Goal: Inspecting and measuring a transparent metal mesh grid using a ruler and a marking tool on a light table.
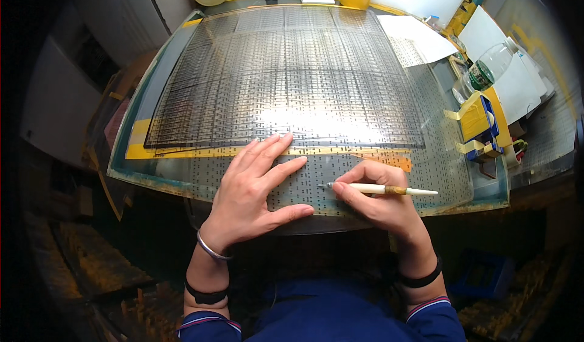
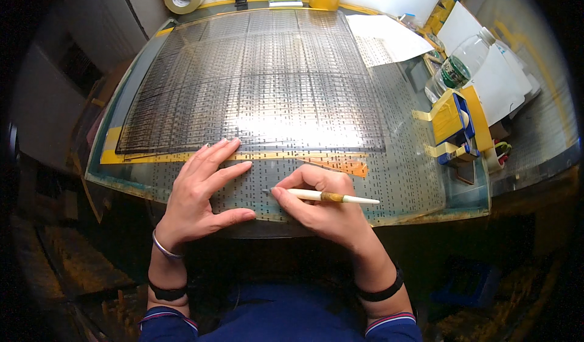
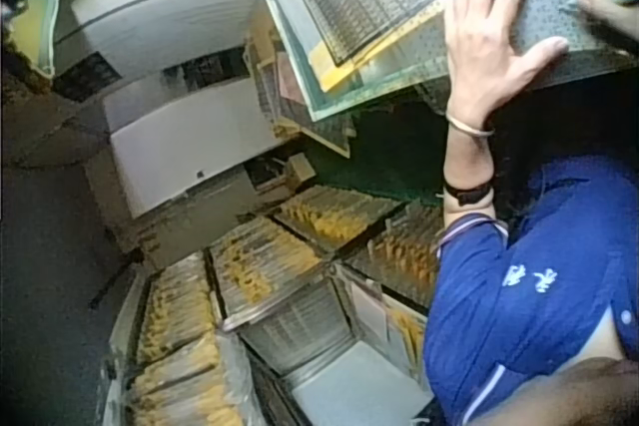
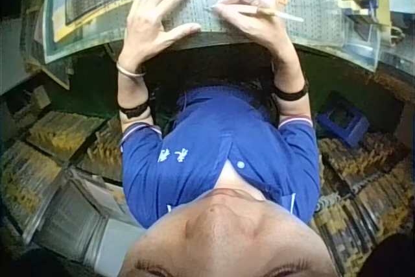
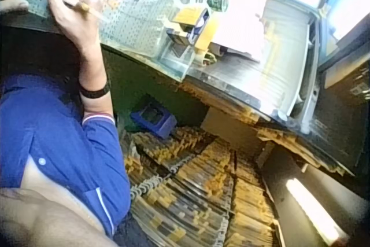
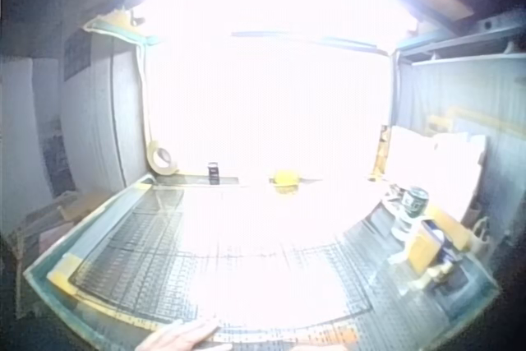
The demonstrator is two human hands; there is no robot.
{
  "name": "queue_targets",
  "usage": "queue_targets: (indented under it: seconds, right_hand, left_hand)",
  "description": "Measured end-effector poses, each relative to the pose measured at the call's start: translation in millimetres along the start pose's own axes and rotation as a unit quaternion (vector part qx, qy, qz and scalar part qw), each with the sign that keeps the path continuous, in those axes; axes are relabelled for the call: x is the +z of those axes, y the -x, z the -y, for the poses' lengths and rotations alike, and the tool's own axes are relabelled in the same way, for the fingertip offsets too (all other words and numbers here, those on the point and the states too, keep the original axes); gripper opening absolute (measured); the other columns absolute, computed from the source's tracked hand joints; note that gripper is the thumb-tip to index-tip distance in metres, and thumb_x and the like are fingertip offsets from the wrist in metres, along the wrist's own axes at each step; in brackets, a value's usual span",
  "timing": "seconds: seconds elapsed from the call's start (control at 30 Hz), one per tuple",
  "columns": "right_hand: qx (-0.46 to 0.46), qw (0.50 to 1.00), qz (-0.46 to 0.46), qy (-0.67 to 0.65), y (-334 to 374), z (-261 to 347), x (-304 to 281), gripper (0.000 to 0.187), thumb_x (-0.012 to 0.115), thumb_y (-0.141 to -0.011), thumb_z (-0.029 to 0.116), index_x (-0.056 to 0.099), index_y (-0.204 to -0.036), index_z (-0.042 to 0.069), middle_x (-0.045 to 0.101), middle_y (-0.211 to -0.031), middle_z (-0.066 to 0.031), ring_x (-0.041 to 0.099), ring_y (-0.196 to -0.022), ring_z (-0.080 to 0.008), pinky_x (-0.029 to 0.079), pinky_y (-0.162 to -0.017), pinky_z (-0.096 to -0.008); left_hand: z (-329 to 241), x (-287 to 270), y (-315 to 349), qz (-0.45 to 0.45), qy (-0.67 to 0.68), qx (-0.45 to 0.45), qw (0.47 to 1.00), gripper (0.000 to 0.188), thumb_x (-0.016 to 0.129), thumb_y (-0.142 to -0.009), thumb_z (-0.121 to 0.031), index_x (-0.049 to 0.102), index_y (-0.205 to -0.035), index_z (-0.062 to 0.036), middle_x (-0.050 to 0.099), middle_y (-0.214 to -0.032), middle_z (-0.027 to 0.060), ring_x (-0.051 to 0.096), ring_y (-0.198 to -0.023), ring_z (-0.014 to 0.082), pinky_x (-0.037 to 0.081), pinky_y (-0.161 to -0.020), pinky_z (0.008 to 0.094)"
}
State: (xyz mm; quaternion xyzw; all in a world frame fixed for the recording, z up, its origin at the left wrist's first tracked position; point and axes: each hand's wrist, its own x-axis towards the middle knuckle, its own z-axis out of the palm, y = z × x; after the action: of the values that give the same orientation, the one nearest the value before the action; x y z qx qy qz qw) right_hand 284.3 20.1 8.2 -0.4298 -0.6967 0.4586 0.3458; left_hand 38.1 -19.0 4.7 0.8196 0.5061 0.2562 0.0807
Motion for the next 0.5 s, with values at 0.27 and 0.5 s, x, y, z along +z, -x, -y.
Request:
queue_targets:
  seconds: [0.27,0.5]
  right_hand:
    - [-0.009,1.0,-0.01,0.01,-0.4,1.8,2.3,0.012,0.078,-0.09,0.009,0.073,-0.09,-0.001,0.071,-0.078,-0.0014,0.063,-0.072,-0.0045,0.048,-0.062,-0.0198]
    - [0.045,0.993,-0.071,-0.085,0.8,-1.5,0.9,0.011,0.075,-0.091,0.008,0.07,-0.091,-0.002,0.069,-0.072,-0.0033,0.06,-0.063,-0.0043,0.046,-0.055,-0.0219]
  left_hand:
    - [-0.4,-0.3,0.2,0.002,0.002,-0.003,1.0,0.07,0.079,-0.079,-0.054,0.066,-0.132,-0.0109,0.051,-0.15,0.0172,0.044,-0.143,0.0352,0.029,-0.12,0.0526]
    - [-0.7,0.1,-0.7,0.003,0.001,-0.001,1.0,0.07,0.079,-0.079,-0.054,0.066,-0.132,-0.0112,0.051,-0.15,0.0168,0.044,-0.143,0.0352,0.029,-0.12,0.0527]
